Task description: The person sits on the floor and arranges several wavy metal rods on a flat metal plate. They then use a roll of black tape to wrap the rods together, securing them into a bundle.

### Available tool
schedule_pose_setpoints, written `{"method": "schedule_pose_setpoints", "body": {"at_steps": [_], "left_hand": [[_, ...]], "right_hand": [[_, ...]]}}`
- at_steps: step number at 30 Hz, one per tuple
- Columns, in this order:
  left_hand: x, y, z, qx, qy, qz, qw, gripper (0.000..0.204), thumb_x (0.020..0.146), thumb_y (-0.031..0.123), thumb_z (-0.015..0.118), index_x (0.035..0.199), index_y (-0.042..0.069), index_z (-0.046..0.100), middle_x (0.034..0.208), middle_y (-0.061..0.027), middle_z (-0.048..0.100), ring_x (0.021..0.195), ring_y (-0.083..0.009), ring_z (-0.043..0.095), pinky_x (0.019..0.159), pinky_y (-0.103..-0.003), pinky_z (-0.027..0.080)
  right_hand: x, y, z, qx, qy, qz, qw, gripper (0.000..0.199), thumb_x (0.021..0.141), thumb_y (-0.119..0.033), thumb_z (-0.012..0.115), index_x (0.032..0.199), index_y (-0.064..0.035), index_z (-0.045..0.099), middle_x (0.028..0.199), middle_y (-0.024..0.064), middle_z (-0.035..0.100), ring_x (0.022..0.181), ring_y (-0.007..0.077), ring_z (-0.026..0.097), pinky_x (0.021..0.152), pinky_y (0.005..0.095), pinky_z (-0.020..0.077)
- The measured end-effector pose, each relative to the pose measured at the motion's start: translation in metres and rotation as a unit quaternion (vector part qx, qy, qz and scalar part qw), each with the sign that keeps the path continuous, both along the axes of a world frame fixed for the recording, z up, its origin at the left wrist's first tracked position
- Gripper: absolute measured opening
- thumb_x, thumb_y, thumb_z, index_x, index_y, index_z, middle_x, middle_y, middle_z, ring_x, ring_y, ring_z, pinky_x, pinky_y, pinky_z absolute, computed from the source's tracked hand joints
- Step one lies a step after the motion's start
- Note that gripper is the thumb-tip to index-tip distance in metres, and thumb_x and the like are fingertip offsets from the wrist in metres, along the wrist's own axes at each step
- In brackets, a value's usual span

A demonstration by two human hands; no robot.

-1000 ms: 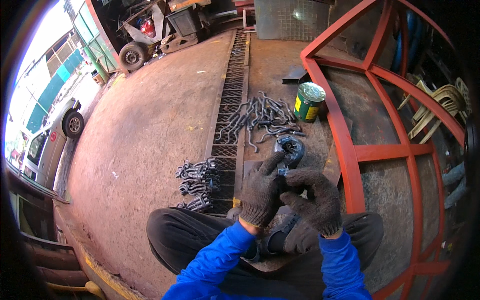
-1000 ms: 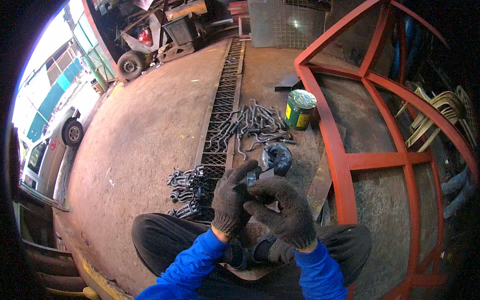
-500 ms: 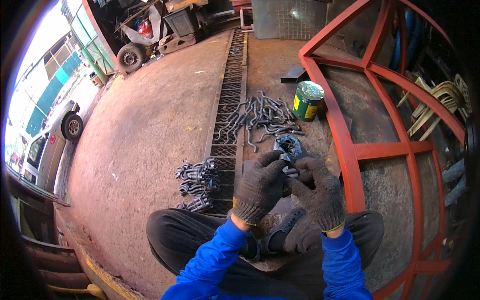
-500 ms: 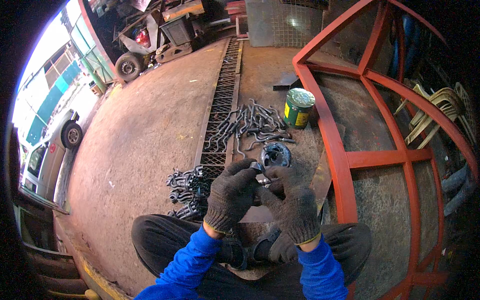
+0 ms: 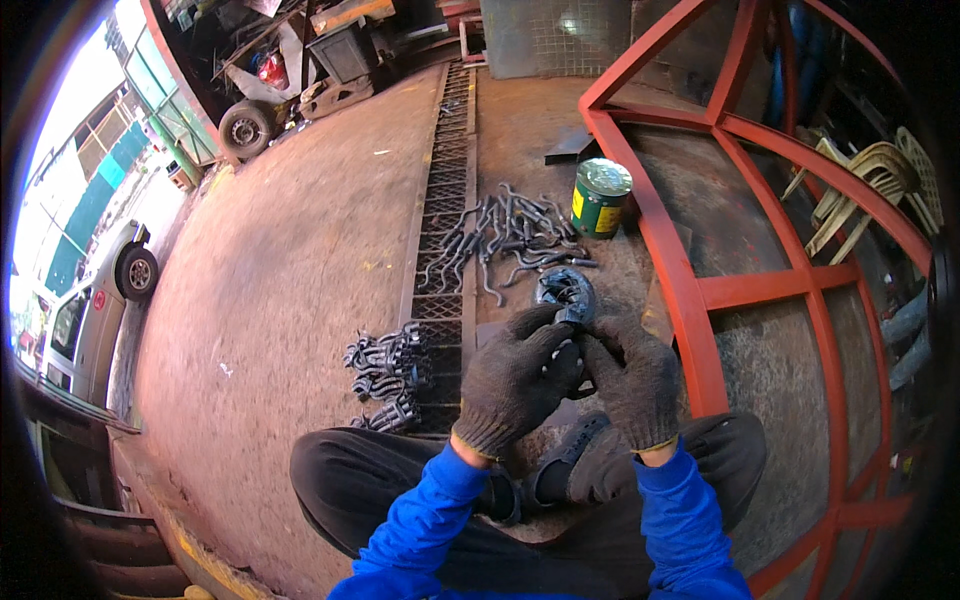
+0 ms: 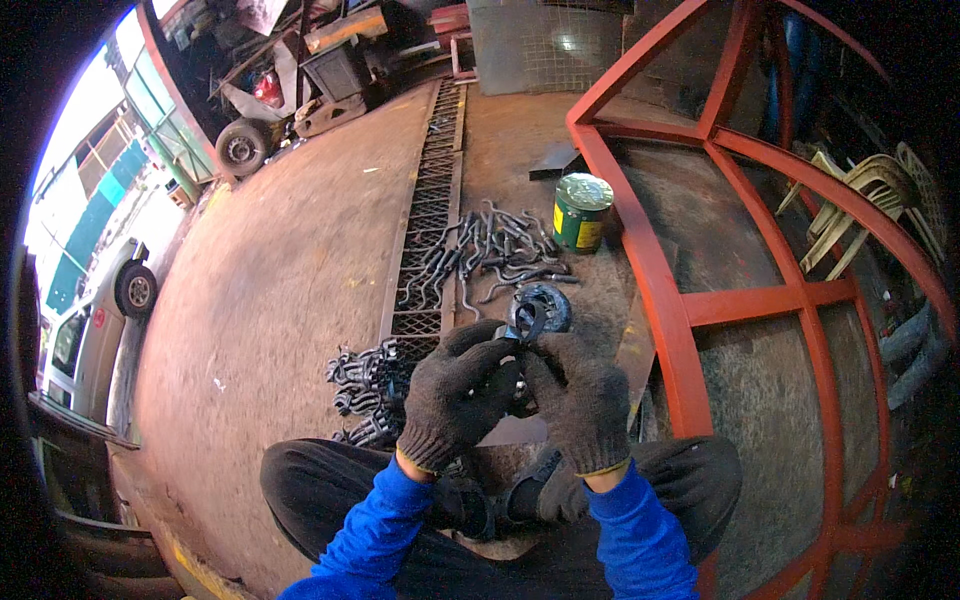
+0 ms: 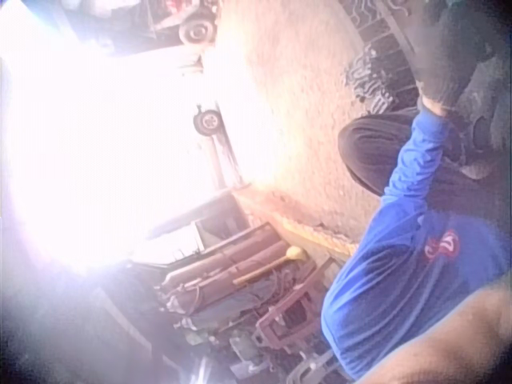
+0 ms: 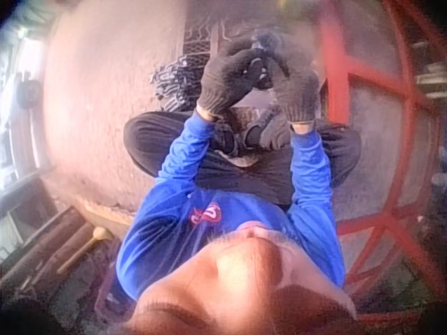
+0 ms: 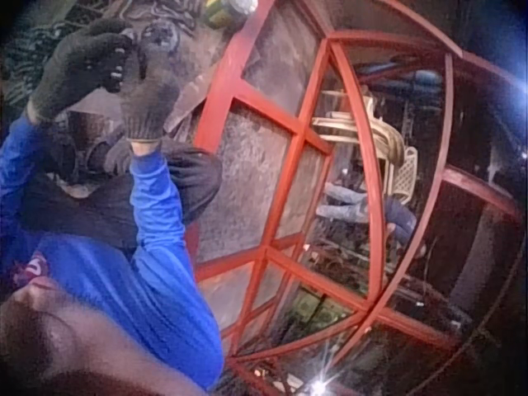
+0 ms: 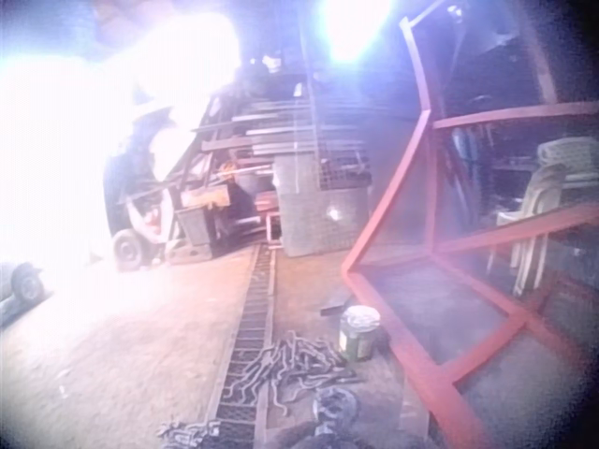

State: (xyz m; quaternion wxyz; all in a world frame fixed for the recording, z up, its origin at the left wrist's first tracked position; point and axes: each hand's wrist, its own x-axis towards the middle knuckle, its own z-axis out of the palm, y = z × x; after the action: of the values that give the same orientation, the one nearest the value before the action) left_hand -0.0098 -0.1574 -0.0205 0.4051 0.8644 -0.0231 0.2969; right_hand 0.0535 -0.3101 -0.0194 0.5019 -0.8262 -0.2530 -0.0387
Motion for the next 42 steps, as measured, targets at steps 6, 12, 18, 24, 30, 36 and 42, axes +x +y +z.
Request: {"method": "schedule_pose_setpoints", "body": {"at_steps": [6, 12, 18, 24, 30, 36, 42], "left_hand": [[-0.004, -0.011, -0.008, -0.271, 0.004, -0.044, 0.962, 0.039, 0.081, -0.002, 0.070, 0.119, 0.003, 0.062, 0.117, -0.0141, 0.066, 0.101, -0.0227, 0.067, 0.082, -0.034, 0.055], [-0.002, -0.008, -0.011, -0.339, 0.081, -0.092, 0.933, 0.043, 0.089, 0.004, 0.064, 0.131, 0.001, 0.054, 0.115, -0.0122, 0.066, 0.103, -0.0167, 0.064, 0.085, -0.029, 0.053], [-0.002, 0.005, -0.006, -0.432, 0.131, -0.128, 0.883, 0.040, 0.094, 0.011, 0.060, 0.131, -0.001, 0.053, 0.113, -0.0128, 0.066, 0.094, -0.0196, 0.067, 0.081, -0.030, 0.055], [0.000, 0.014, -0.007, -0.559, 0.092, -0.092, 0.819, 0.042, 0.093, 0.009, 0.059, 0.134, 0.000, 0.050, 0.116, -0.0132, 0.064, 0.091, -0.0200, 0.066, 0.078, -0.031, 0.055], [0.011, 0.033, -0.008, -0.666, 0.002, -0.052, 0.744, 0.038, 0.095, 0.012, 0.058, 0.130, 0.001, 0.051, 0.116, -0.0114, 0.064, 0.101, -0.0184, 0.063, 0.087, -0.031, 0.052], [0.004, 0.047, -0.026, -0.694, -0.020, -0.118, 0.710, 0.040, 0.097, 0.023, 0.061, 0.130, 0.003, 0.052, 0.116, -0.0115, 0.064, 0.101, -0.0249, 0.065, 0.086, -0.037, 0.055], [-0.001, 0.036, -0.014, -0.603, 0.034, -0.096, 0.791, 0.043, 0.093, 0.025, 0.064, 0.127, 0.002, 0.054, 0.115, -0.0109, 0.064, 0.098, -0.0244, 0.066, 0.082, -0.037, 0.056]], "right_hand": [[-0.001, 0.000, 0.002, -0.064, -0.135, -0.063, 0.987, 0.012, 0.088, -0.013, 0.070, 0.095, -0.0035, 0.066, 0.073, 0.0130, 0.068, 0.064, 0.0227, 0.068, 0.057, 0.0345, 0.0512], [0.005, -0.002, -0.009, 0.038, 0.012, -0.042, 0.998, 0.020, 0.087, -0.015, 0.071, 0.101, -0.0030, 0.064, 0.083, 0.0115, 0.067, 0.072, 0.0186, 0.067, 0.062, 0.0313, 0.0522], [0.006, -0.001, 0.003, 0.189, 0.226, -0.001, 0.956, 0.025, 0.089, -0.018, 0.073, 0.107, -0.0029, 0.064, 0.089, 0.0040, 0.066, 0.075, 0.0111, 0.063, 0.066, 0.0271, 0.0527], [0.011, -0.013, 0.011, 0.261, 0.358, 0.048, 0.895, 0.023, 0.091, -0.017, 0.070, 0.110, -0.0041, 0.065, 0.090, 0.0011, 0.066, 0.078, 0.0093, 0.063, 0.069, 0.0240, 0.0531], [0.015, -0.021, 0.005, 0.239, 0.281, 0.259, 0.893, 0.022, 0.091, -0.013, 0.067, 0.112, -0.0059, 0.065, 0.104, 0.0057, 0.066, 0.096, 0.0154, 0.064, 0.084, 0.0314, 0.0540], [0.013, -0.029, 0.005, -0.211, -0.060, 0.291, 0.931, 0.046, 0.080, -0.016, 0.073, 0.124, -0.0139, 0.060, 0.124, 0.0151, 0.059, 0.116, 0.0331, 0.059, 0.094, 0.0406, 0.0501], [0.004, -0.025, 0.007, -0.167, -0.001, 0.289, 0.943, 0.064, 0.080, -0.033, 0.075, 0.135, -0.0095, 0.051, 0.122, 0.0161, 0.061, 0.114, 0.0318, 0.060, 0.095, 0.0403, 0.0493]]}}
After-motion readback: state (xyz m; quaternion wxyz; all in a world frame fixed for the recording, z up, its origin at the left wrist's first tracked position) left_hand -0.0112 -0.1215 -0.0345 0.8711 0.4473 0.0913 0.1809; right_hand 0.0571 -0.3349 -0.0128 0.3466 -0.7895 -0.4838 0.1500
